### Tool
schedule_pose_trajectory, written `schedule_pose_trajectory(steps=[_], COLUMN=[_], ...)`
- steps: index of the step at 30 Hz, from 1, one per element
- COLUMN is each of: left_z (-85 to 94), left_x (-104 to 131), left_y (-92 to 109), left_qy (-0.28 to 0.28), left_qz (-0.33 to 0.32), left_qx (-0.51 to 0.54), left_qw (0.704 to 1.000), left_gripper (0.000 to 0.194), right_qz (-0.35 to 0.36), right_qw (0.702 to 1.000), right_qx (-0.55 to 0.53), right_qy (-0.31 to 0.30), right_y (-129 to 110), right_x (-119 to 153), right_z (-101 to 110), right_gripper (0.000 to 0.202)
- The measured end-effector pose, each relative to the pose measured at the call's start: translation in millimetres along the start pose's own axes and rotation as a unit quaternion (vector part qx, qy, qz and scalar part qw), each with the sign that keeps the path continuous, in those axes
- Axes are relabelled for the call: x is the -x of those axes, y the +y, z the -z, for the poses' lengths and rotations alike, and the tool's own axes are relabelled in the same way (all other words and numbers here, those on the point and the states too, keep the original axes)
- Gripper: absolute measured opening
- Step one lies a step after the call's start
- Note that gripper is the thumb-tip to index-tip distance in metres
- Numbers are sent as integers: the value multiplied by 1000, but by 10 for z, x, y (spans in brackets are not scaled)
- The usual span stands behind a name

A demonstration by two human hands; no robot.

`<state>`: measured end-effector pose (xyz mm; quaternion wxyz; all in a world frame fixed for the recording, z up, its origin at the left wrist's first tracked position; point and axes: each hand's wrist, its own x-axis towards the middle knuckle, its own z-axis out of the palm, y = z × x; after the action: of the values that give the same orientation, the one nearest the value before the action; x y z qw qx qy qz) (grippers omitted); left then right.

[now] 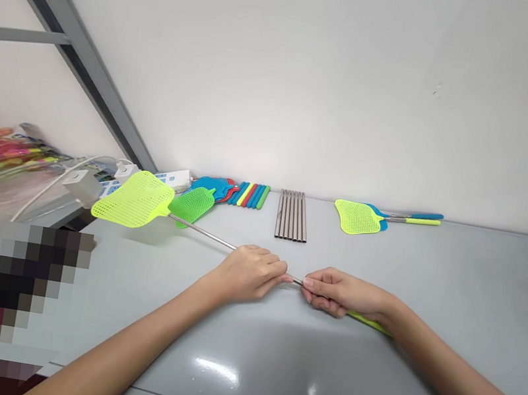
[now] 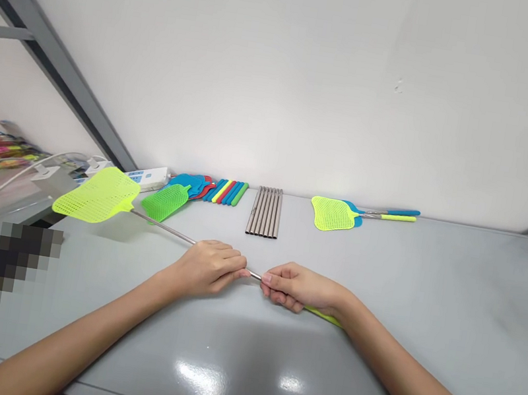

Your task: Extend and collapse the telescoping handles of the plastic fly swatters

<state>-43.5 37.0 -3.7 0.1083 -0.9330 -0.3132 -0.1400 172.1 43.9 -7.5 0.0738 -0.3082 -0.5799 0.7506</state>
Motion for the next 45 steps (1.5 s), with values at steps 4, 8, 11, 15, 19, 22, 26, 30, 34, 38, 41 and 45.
schedule_pose_trajectory(steps=[4,8,11,15,19,22,26,30,34,38,41,45], left_z=[15,32,47,55,63,76,89,92,96,104,110,88], left_x=[1,6,7,8,15,21,25,29,39,52,69,105], left_y=[-18,-23,-26,-38,-49,-53,-65,-82,-103,-126,-137,-117], left_qy=[-2,0,3,5,11,15,16,11,14,20,20,10], left_qz=[-3,1,3,3,3,6,9,12,15,15,15,30], left_qx=[-5,-5,-10,-20,-26,-28,-30,-31,-35,-45,-47,-40], left_qw=[1000,1000,1000,1000,1000,999,999,999,999,999,999,999], left_gripper=[34,34,34,33,32,32,33,33,33,33,33,32], right_qz=[5,10,17,20,27,28,25,23,23,25,21,9], right_qw=[1000,1000,999,999,997,997,996,996,994,994,994,997], right_qx=[-3,12,33,49,66,76,81,91,104,110,104,82], right_qy=[-2,-4,-2,2,3,4,3,1,2,3,7,9], right_y=[-6,-16,-31,-51,-66,-72,-70,-74,-86,-96,-95,-68], right_x=[2,24,48,78,100,108,109,121,151,174,174,155], right_z=[2,10,12,12,16,23,46,76,97,102,92,76], right_gripper=[32,33,33,32,33,33,34,34,34,34,33,35])
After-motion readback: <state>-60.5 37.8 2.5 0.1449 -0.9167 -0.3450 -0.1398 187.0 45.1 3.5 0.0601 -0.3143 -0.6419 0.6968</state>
